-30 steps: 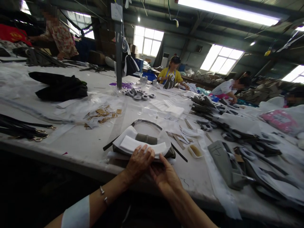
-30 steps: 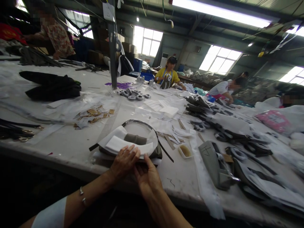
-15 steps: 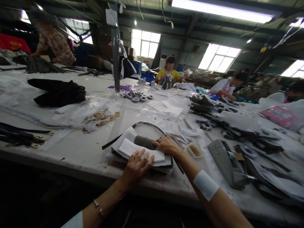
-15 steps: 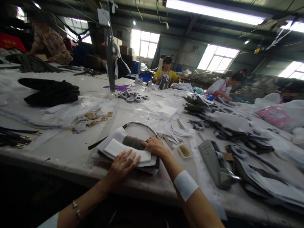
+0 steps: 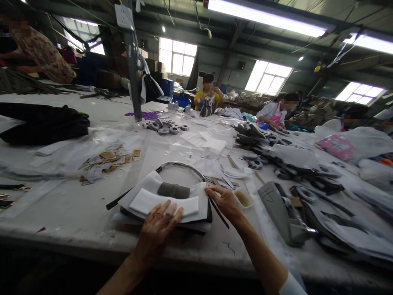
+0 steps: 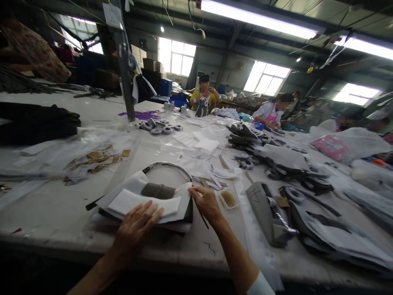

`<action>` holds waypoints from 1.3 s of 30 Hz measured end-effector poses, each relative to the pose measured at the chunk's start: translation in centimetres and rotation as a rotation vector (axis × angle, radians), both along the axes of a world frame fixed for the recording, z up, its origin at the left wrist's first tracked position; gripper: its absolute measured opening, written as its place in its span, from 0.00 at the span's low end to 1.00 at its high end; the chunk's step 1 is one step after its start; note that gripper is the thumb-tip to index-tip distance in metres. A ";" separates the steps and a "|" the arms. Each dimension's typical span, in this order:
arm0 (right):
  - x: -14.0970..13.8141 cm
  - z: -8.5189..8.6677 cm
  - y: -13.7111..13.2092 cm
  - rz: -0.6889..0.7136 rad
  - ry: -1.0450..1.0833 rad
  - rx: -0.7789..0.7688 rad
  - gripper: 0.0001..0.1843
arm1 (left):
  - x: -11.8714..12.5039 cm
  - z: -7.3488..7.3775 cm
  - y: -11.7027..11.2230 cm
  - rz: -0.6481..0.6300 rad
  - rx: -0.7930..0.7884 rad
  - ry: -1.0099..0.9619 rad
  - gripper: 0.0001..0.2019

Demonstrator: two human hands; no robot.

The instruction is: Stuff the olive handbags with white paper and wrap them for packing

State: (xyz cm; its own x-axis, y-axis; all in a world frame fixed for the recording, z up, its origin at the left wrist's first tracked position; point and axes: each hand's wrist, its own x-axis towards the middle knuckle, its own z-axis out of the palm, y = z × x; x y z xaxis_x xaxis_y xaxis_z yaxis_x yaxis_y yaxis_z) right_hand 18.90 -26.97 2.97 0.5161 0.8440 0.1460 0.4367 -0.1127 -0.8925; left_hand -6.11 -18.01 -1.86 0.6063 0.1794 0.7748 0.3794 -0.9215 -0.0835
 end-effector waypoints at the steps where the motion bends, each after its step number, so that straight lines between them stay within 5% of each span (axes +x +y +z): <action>1: 1.2 0.0 -0.8 -0.099 -0.017 0.010 0.16 | 0.0 0.4 0.2 0.006 -0.001 -0.007 0.20; 5: 6.6 0.8 -5.6 -0.409 -0.072 -0.011 0.21 | 0.2 1.7 0.8 0.035 0.007 -0.035 0.19; 8: 10.1 1.5 -10.1 -0.564 -0.244 -0.181 0.20 | 0.4 1.4 1.0 0.049 0.048 -0.004 0.19; 14: 12.1 -0.6 -16.4 -0.398 -0.500 -0.650 0.11 | 0.6 -0.1 1.0 0.010 0.104 0.125 0.21; 19: 11.5 -2.7 -16.6 -0.254 -0.588 -0.816 0.10 | 0.6 -0.1 1.1 0.014 0.110 0.108 0.20; 27: 12.5 -1.8 -15.2 -0.172 -0.656 -0.950 0.13 | 0.6 -0.6 1.3 -0.003 0.126 0.135 0.20; 39: 13.2 -1.7 -15.5 -0.179 -0.668 -0.924 0.10 | 0.9 -0.4 0.6 -0.002 0.050 0.047 0.21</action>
